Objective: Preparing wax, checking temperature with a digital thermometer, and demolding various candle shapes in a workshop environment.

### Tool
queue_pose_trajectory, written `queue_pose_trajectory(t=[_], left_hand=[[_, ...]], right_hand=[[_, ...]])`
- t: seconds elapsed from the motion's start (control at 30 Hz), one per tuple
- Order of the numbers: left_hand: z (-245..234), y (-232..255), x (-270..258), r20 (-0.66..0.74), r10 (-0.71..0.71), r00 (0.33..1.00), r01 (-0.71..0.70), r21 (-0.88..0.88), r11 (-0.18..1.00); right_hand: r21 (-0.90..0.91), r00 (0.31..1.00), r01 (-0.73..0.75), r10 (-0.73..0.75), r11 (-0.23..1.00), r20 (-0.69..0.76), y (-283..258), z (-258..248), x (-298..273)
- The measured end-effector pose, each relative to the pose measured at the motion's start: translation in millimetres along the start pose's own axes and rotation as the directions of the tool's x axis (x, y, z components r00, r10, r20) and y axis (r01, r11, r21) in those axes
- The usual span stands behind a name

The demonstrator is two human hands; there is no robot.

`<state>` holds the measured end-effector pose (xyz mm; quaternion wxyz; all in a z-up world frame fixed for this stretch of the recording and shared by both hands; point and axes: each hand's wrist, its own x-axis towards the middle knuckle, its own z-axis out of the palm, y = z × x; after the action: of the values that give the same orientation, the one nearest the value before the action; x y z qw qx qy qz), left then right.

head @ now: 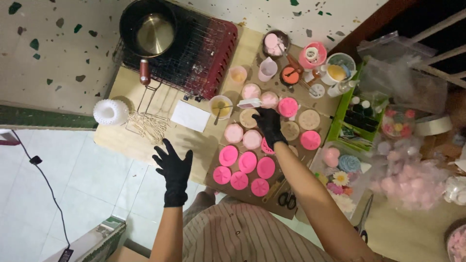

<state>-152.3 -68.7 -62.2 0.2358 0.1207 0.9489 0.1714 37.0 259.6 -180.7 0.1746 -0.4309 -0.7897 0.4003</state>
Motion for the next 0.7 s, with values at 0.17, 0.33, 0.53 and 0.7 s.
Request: queue_pose_trajectory(t=[0.17,0.33,0.53,0.7], left_hand=[[-20.6,1.5,-22.7,0.006,0.041,0.999,-0.041,0.031,0.999],[-20.0,-15.1,-27.6,0.0,0.029,1.0,-0.029,-0.018,0.999],[-12.2,-19.8,-28.2,-0.045,0.091,0.995,-0.093,-0.036,0.995],[-2.1,-13.7,-26.5,-0.063,0.161,0.985,-0.166,-0.084,0.983]], right_hand=[[-0.287,0.997,0.072,-0.08,0.955,-0.016,10.3,15.1,9.8],[-0.471,0.975,0.211,-0.221,0.856,0.035,10.9,14.1,12.3],[-0.477,0.978,0.196,-0.207,0.857,0.032,41.3,40.1,7.7],[-0.378,0.991,-0.004,-0.046,0.926,-0.124,25.8,40.6,3.9]])
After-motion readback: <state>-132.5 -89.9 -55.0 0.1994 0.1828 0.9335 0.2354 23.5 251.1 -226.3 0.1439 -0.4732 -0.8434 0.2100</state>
